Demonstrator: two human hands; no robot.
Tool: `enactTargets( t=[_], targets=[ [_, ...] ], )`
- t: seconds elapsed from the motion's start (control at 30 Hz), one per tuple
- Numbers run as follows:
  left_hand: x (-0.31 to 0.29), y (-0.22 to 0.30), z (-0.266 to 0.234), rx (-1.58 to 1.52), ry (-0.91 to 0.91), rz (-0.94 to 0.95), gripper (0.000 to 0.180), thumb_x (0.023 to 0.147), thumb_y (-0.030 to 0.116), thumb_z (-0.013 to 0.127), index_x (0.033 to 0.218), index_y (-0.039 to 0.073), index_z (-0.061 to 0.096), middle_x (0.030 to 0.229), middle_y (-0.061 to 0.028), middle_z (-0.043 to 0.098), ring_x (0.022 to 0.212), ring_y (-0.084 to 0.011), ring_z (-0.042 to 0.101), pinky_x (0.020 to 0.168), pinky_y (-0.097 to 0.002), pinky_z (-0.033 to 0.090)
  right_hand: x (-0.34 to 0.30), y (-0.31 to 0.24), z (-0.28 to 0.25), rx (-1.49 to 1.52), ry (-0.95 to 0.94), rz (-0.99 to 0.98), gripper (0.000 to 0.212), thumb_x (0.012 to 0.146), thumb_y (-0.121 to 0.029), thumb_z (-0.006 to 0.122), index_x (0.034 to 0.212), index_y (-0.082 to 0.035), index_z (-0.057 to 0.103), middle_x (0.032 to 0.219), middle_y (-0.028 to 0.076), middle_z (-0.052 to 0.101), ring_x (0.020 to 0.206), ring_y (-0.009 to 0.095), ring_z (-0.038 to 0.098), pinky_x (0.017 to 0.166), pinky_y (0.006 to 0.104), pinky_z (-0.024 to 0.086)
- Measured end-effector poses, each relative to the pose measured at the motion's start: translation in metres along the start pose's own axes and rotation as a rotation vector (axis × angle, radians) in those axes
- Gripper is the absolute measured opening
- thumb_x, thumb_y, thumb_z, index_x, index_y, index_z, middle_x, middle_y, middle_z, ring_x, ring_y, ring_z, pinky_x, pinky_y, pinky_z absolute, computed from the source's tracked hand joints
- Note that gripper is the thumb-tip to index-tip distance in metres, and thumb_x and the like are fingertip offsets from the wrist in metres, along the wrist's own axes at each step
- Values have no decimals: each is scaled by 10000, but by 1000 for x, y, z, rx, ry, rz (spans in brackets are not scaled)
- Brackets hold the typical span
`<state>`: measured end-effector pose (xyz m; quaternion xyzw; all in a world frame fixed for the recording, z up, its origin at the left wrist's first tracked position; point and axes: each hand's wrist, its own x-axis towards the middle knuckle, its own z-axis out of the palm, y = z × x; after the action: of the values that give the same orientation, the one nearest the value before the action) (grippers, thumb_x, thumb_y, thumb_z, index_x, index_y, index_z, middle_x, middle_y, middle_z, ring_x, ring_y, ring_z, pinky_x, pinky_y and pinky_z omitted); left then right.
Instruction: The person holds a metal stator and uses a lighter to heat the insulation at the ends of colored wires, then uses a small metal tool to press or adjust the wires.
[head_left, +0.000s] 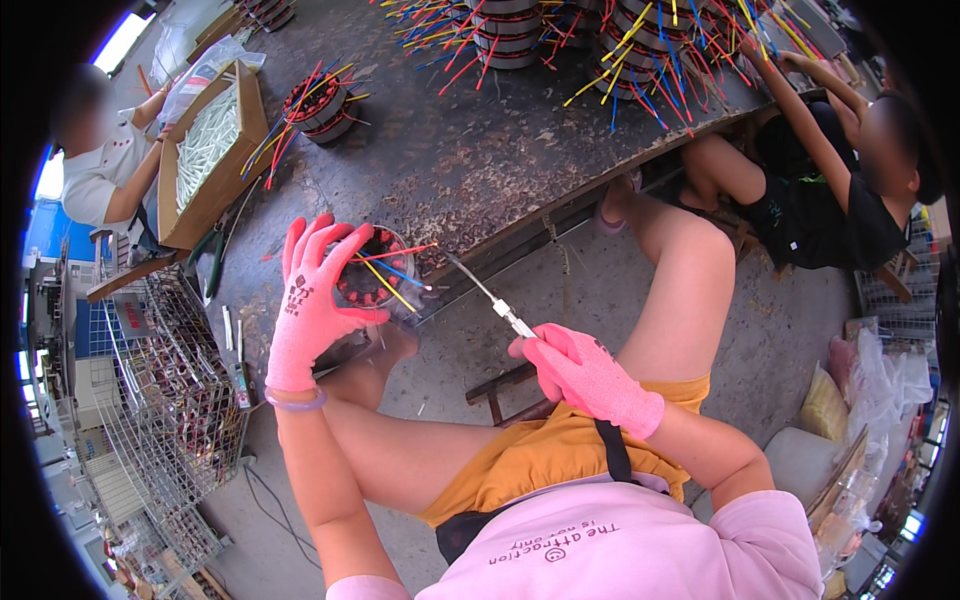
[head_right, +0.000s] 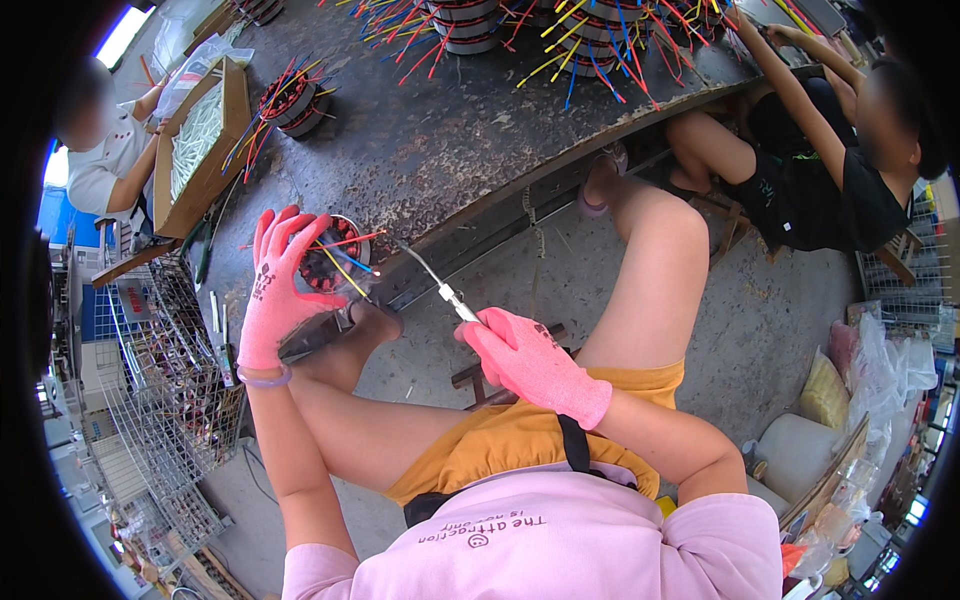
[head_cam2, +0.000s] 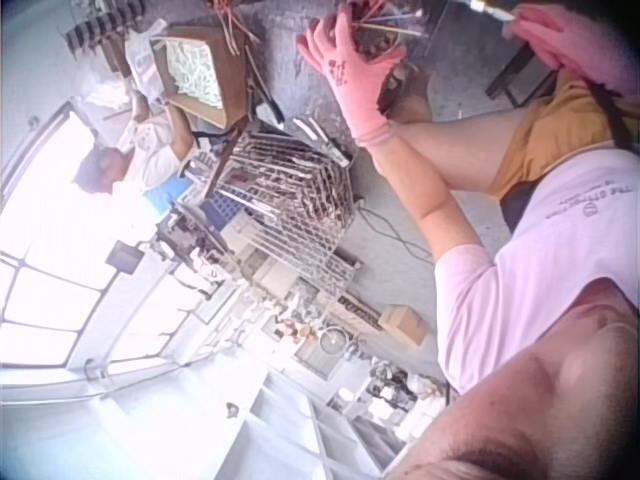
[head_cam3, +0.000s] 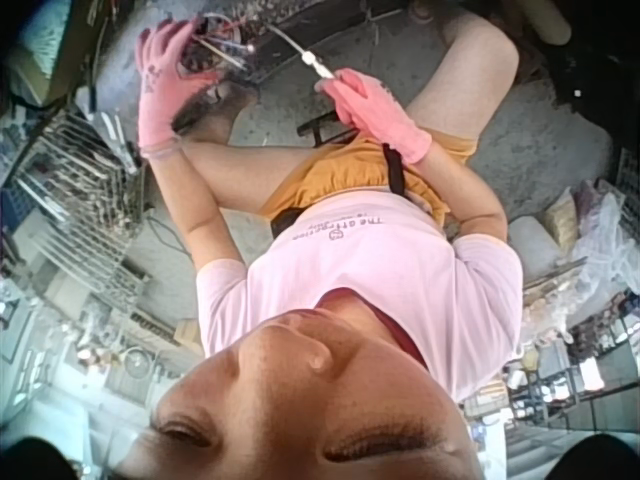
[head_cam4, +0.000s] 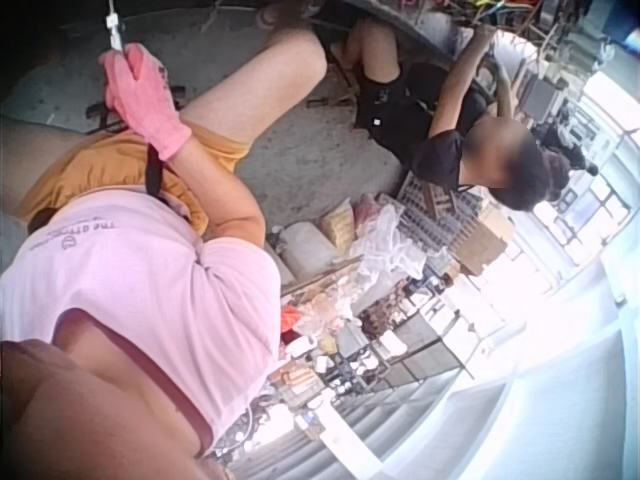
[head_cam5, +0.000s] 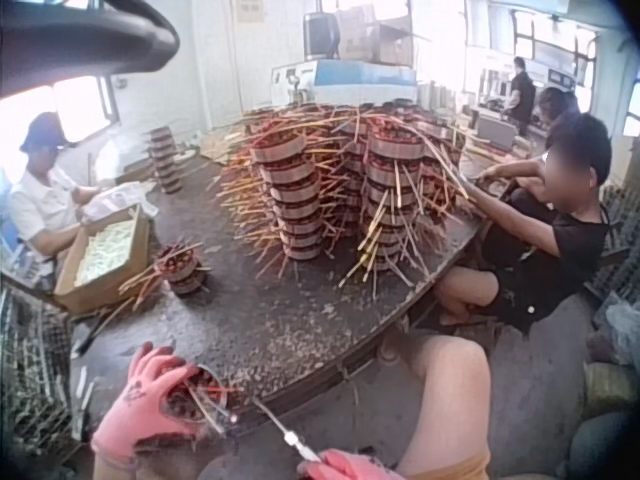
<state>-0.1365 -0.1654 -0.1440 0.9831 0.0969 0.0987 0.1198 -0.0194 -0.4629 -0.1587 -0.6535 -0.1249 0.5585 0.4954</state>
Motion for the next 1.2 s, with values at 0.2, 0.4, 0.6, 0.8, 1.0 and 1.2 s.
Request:
enactTargets(
  t=[0.2, 0.4, 0.6, 0.8, 1.0, 1.2],
  targets=[
    [-1, -3, 1, -3, 1, 9, 930, 435, 211, 888, 1319, 156, 606, 1316, -96, 562, 1358, -347, 419, 1204, -540, 228, -3, -7, 0, -5, -16, 21, 362, 1014, -343, 507, 1102, -7, 611, 653, 9, 520, 546, 69, 467, 519, 244, 388],
    [1, -4, 0, 12, -2, 38, 918, 433, 215, 891, 1309, 169, 618, 1313, -91, 563, 1358, -344, 421, 1203, -550, 217, -2, -5, 1, 41, -4, 65, 340, 1014, -338, 498, 1137, -45, 620, 597, -17, 487, 429, 41, 333, 416, 225, 259],
    [-1, -4, 1, 31, 21, 17, 915, 416, 214, 896, 1291, 209, 632, 1260, -88, 551, 1336, -378, 417, 1199, -563, 214, -1, -3, 0, 16, -4, 61, 341, 1014, -347, 504, 1138, -51, 620, 594, -18, 489, 430, 39, 340, 419, 221, 258],
    [-2, -6, 3, 63, 17, 20, 940, 415, 225, 892, 1313, 196, 614, 1283, -83, 520, 1345, -375, 394, 1199, -549, 214, 2, 4, -2, -12, -11, 8, 343, 1012, -350, 505, 1138, -52, 618, 604, -12, 504, 431, 40, 350, 421, 226, 271],
    [1, -2, 1, 32, -8, 19, 908, 437, 222, 885, 1305, 187, 624, 1349, -91, 531, 1382, -371, 371, 1207, -554, 205, -2, -3, 0, 23, -9, 17, 359, 1009, -355, 499, 1153, -48, 617, 628, -6, 524, 437, 38, 357, 433, 224, 289],
    [3, -2, 0, 20, -33, 41, 943, 433, 201, 888, 1329, 151, 599, 1352, -79, 551, 1384, -344, 398, 1216, -540, 197, 1, 2, -2, -8, -8, -33, 370, 1004, -352, 508, 1131, -27, 633, 627, 2, 530, 458, 55, 387, 448, 241, 302]
  ],
)
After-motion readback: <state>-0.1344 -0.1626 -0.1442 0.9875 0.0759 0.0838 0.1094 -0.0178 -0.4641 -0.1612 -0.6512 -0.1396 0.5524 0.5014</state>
